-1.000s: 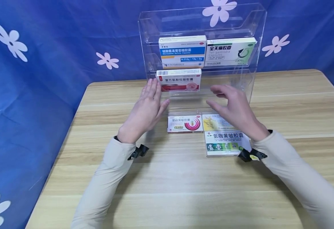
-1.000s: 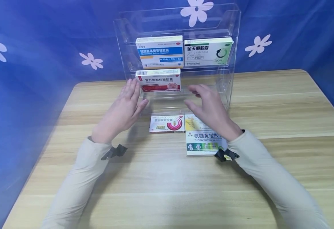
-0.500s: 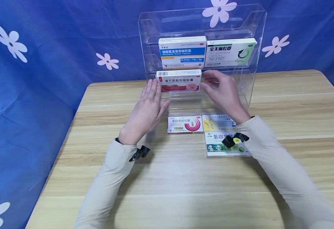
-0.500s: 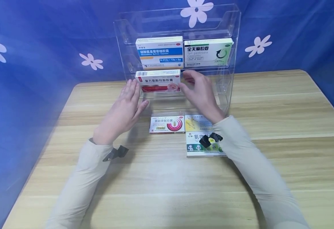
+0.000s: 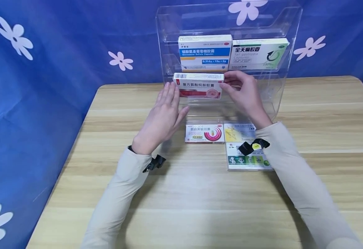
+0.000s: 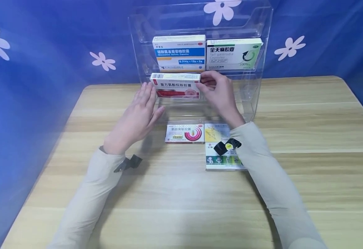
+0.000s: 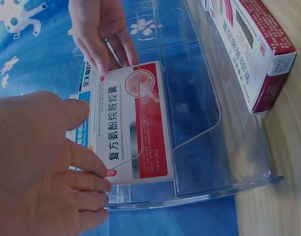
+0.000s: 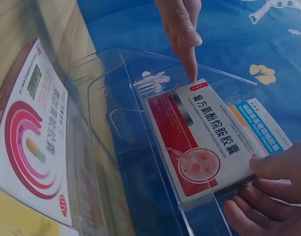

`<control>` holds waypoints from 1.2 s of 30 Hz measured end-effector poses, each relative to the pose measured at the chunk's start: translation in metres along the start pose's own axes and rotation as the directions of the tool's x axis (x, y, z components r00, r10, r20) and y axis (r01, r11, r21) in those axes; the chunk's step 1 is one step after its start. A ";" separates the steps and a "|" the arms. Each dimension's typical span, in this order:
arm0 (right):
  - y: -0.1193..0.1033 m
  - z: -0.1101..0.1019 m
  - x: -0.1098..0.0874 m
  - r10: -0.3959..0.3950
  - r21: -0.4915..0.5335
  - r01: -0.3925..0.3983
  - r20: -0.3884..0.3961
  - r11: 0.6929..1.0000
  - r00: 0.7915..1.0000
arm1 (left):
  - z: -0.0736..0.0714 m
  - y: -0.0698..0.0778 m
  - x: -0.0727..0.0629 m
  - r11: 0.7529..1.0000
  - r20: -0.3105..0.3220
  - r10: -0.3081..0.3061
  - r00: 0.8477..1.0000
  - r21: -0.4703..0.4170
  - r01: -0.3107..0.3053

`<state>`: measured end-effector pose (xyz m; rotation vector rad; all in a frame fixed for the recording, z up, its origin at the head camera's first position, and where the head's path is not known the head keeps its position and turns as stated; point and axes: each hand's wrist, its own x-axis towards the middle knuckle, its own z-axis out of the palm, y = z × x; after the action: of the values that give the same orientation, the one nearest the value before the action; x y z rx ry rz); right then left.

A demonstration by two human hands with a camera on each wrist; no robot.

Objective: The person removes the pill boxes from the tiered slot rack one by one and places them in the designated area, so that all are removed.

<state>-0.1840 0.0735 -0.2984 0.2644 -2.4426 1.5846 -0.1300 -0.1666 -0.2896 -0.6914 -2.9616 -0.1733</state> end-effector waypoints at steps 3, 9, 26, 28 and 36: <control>0.001 0.002 -0.003 0.012 0.048 -0.012 -0.008 0.999 1.000 | -0.002 0.001 0.001 1.000 0.007 -0.001 1.000 0.011 0.001; 0.006 0.005 -0.006 0.007 0.024 -0.008 0.007 1.000 1.000 | -0.001 0.002 -0.001 1.000 0.018 -0.008 1.000 0.028 0.008; 0.008 -0.001 -0.006 -0.004 0.058 0.005 -0.020 0.998 1.000 | 0.002 0.002 0.000 0.999 0.019 0.010 1.000 0.053 -0.011; 0.007 -0.003 -0.006 -0.009 0.060 0.011 -0.023 0.998 1.000 | 0.003 0.002 0.000 0.999 0.016 0.009 1.000 0.052 -0.009; 0.003 -0.013 -0.004 -0.041 0.035 0.044 -0.058 0.998 0.997 | 0.001 0.001 0.000 0.999 0.002 -0.004 1.000 0.045 0.004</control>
<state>-0.1794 0.0865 -0.2967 0.2716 -2.3523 1.5971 -0.1296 -0.1656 -0.2905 -0.6803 -2.9589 -0.1061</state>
